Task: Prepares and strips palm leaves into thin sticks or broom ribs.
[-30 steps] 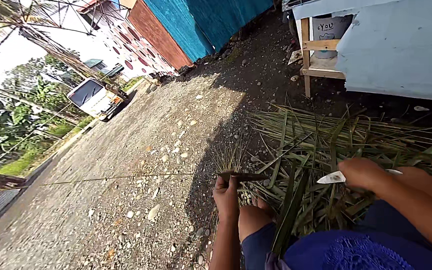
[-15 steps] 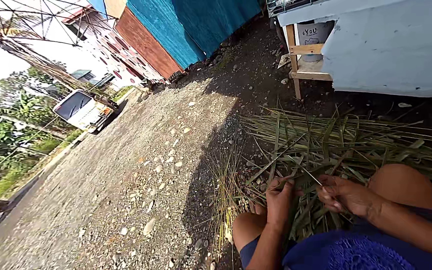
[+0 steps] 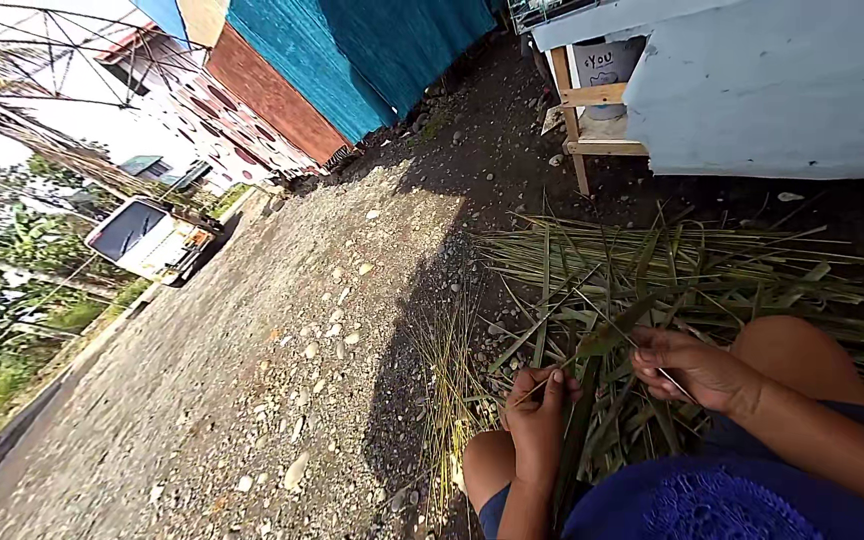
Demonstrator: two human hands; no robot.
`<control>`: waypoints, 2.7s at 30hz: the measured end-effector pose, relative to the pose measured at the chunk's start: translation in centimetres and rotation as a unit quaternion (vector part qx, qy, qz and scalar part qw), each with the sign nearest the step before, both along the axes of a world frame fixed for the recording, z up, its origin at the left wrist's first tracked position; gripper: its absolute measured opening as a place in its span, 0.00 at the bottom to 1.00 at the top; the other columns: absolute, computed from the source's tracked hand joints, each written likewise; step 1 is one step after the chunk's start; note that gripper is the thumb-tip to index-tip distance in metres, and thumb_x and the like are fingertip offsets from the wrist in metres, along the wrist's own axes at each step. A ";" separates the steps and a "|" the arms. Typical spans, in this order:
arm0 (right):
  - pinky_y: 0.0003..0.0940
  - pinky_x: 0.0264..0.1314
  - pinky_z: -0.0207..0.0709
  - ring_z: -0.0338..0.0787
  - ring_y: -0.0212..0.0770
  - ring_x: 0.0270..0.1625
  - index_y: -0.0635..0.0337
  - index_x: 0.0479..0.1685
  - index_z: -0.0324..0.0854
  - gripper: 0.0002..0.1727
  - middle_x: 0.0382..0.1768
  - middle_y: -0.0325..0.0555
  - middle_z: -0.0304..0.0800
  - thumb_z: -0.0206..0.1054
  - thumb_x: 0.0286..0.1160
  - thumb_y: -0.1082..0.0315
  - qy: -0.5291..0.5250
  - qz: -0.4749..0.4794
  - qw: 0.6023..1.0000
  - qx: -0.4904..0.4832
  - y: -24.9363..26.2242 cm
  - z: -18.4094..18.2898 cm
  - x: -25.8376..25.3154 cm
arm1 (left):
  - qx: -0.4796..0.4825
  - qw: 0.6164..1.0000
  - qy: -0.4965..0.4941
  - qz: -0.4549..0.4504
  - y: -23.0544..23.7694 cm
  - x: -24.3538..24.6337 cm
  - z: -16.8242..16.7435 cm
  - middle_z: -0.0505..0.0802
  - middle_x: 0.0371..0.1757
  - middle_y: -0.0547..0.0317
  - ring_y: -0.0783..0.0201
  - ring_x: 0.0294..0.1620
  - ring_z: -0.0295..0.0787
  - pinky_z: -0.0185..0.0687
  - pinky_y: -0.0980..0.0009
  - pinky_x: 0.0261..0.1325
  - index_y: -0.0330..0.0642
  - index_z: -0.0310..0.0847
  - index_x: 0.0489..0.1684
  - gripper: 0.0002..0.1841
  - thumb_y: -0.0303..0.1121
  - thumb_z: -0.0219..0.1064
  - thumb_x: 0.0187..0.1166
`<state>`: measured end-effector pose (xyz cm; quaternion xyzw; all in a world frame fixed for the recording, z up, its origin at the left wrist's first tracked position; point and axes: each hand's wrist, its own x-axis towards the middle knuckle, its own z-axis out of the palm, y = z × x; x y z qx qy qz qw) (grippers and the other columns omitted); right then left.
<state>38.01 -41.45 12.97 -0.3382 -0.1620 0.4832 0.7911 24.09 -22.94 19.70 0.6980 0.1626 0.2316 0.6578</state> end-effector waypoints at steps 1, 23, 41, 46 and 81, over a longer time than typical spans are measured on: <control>0.18 0.18 0.69 0.74 0.24 0.17 0.48 0.64 0.72 0.23 0.23 0.30 0.77 0.69 0.69 0.65 -0.031 0.012 0.999 -0.036 0.2 0.6 -0.5 | 0.024 1.000 -0.011 -0.003 -0.2 0.1 -0.4 0.97 0.39 0.50 0.61 0.34 0.98 0.97 0.66 0.43 0.28 0.82 0.42 0.03 0.15 0.63 0.80; 0.27 0.16 0.60 0.64 0.32 0.16 0.28 0.95 0.50 0.46 0.41 0.50 0.81 0.70 0.80 0.69 -0.069 -0.067 0.936 -0.339 1.8 -4.9 3.7 | 0.367 0.927 -0.003 -0.076 -0.5 -2.0 -2.0 0.96 0.43 0.53 0.69 0.41 0.96 0.93 0.73 0.51 0.32 0.88 0.39 0.05 0.23 0.65 0.78; 0.20 0.09 0.62 0.65 0.27 0.10 0.42 0.75 0.67 0.17 0.16 0.32 0.64 0.50 0.95 0.54 0.166 -0.066 0.969 -0.171 0.9 -4.6 3.0 | 0.161 0.984 0.068 0.040 3.3 -2.0 -2.1 0.97 0.37 0.51 0.62 0.34 0.98 0.97 0.66 0.44 0.28 0.82 0.40 0.03 0.17 0.62 0.81; 0.25 0.17 0.57 0.61 0.29 0.17 0.38 0.95 0.53 0.37 0.31 0.43 0.74 0.63 0.87 0.63 -0.098 -0.040 0.949 -0.296 0.9 -4.7 3.1 | 0.159 0.986 0.017 -0.035 2.4 -2.2 -1.0 0.97 0.42 0.51 0.63 0.37 0.98 0.97 0.66 0.46 0.29 0.82 0.41 0.04 0.15 0.62 0.79; 0.21 0.11 0.64 0.64 0.26 0.10 0.54 0.55 0.74 0.27 0.15 0.31 0.64 0.38 0.95 0.42 0.230 -0.171 0.948 -0.141 1.3 -5.2 3.5 | 0.198 0.980 -0.015 0.028 4.8 -3.5 -0.9 0.98 0.41 0.51 0.60 0.36 0.99 0.97 0.65 0.45 0.29 0.82 0.43 0.05 0.17 0.59 0.82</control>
